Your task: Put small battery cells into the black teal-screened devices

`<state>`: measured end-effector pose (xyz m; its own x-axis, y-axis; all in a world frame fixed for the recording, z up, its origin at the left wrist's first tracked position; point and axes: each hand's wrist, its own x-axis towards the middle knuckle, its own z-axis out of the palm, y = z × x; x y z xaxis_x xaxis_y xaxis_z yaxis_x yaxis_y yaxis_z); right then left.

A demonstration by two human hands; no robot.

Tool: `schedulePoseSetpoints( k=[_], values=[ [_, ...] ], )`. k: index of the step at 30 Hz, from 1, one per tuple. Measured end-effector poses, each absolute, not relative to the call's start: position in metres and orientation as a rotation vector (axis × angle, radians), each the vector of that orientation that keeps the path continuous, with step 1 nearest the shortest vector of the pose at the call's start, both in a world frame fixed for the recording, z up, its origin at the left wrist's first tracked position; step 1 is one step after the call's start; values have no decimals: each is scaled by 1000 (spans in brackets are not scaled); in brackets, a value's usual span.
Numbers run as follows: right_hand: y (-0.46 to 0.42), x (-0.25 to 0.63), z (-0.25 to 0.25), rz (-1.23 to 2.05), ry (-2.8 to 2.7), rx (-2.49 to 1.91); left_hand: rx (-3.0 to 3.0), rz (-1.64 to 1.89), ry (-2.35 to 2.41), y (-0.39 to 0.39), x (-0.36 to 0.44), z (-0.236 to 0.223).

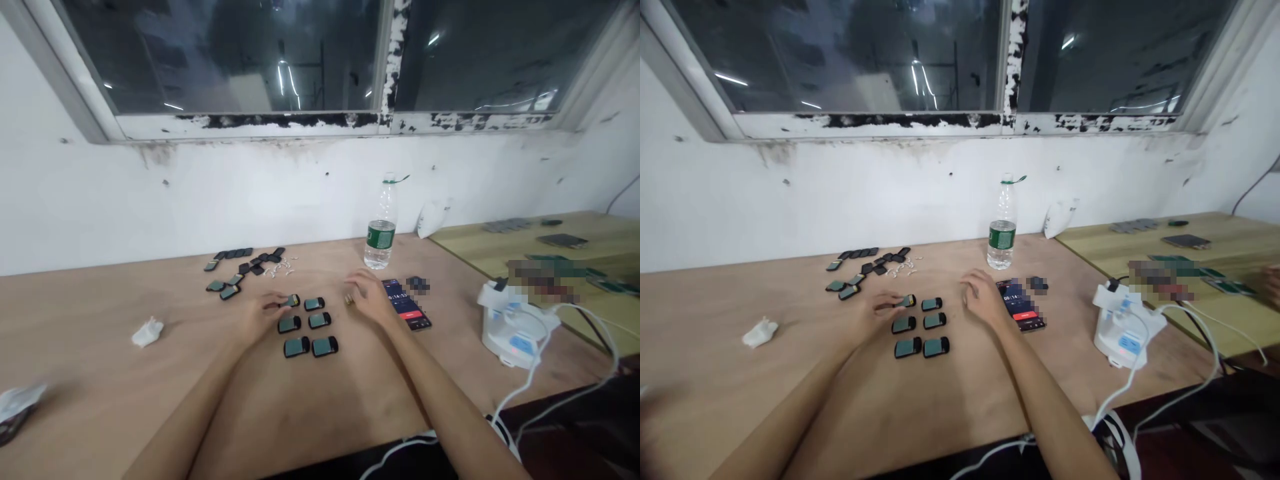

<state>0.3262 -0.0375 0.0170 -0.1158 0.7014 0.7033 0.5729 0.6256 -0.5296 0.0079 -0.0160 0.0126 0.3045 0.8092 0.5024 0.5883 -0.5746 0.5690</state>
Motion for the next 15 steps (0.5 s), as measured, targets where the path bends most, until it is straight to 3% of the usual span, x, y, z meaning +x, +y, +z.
schedulePoseSetpoints(
  k=[6, 15],
  values=[
    [-31, 346, 6, 215, -2078, -1368, 2187, 925, 1247, 9, -2, 3],
    [-28, 343, -4, 248, -2157, -1409, 2265, 804, 1285, 9, -15, 5]
  ],
)
